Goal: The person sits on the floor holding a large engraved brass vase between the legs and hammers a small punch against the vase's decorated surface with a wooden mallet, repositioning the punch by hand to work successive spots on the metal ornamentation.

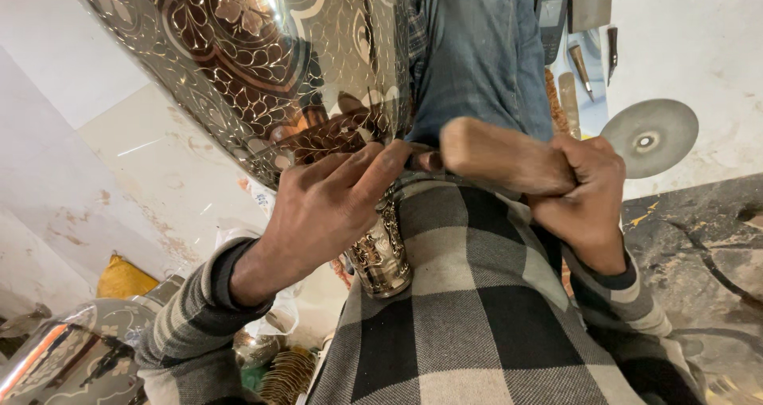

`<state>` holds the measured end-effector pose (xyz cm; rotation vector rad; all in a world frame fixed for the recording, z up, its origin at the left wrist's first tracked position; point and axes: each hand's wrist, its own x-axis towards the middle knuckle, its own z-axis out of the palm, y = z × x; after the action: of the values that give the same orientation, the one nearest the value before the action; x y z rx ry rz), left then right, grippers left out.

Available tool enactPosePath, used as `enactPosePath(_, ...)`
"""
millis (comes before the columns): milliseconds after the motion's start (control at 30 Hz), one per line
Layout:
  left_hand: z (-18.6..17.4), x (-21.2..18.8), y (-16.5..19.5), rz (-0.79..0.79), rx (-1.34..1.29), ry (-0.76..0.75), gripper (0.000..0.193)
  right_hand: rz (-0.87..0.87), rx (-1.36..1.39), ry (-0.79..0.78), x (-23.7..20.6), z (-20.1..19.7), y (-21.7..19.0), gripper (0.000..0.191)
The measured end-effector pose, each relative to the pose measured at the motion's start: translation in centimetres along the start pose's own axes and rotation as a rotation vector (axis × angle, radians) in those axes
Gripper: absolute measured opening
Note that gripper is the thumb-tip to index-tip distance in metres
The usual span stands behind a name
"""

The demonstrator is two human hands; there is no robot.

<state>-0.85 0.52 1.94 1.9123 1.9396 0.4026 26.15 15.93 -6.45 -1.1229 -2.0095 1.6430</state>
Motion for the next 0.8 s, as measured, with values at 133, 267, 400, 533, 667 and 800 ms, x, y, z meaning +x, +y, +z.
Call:
enactPosePath(133,0.5,-0.2,-0.4,0.024,0.015,-0.010,0.054,-0.085,-0.445,-0.010,-0.4,0.4,-0.7,0.032)
enactPosePath(267,0.3,-0.1,-0.4,0.028,0.031,-0.033,0.053,0.057,0.068,0.065,-1.0,1.1,-0.5,0.021)
enactPosePath(400,-0.4,0.4,-0.1,0.025,0.022,-0.035,0.056,-0.017,0.120,0.066,-1.6,1.4,0.7,0.025)
enactPosePath(533,-1.0,0.6,0.0,0.032,0.023,-0.054,0.052,-0.080,-0.229,0.069,-2.4,1.5,1.8,0.023)
enactPosePath(667,-0.7,0.6,-0.3,0.053,0.026,-0.038,0.049,-0.067,0.238,0.035,-2.4,2.2,2.0,0.012)
enactPosePath(800,-0.2,0.5,-0.9,0.086,0.009,-0.051,0.050,-0.095,-0.021,0.003,-1.2,1.6,1.7,0.022)
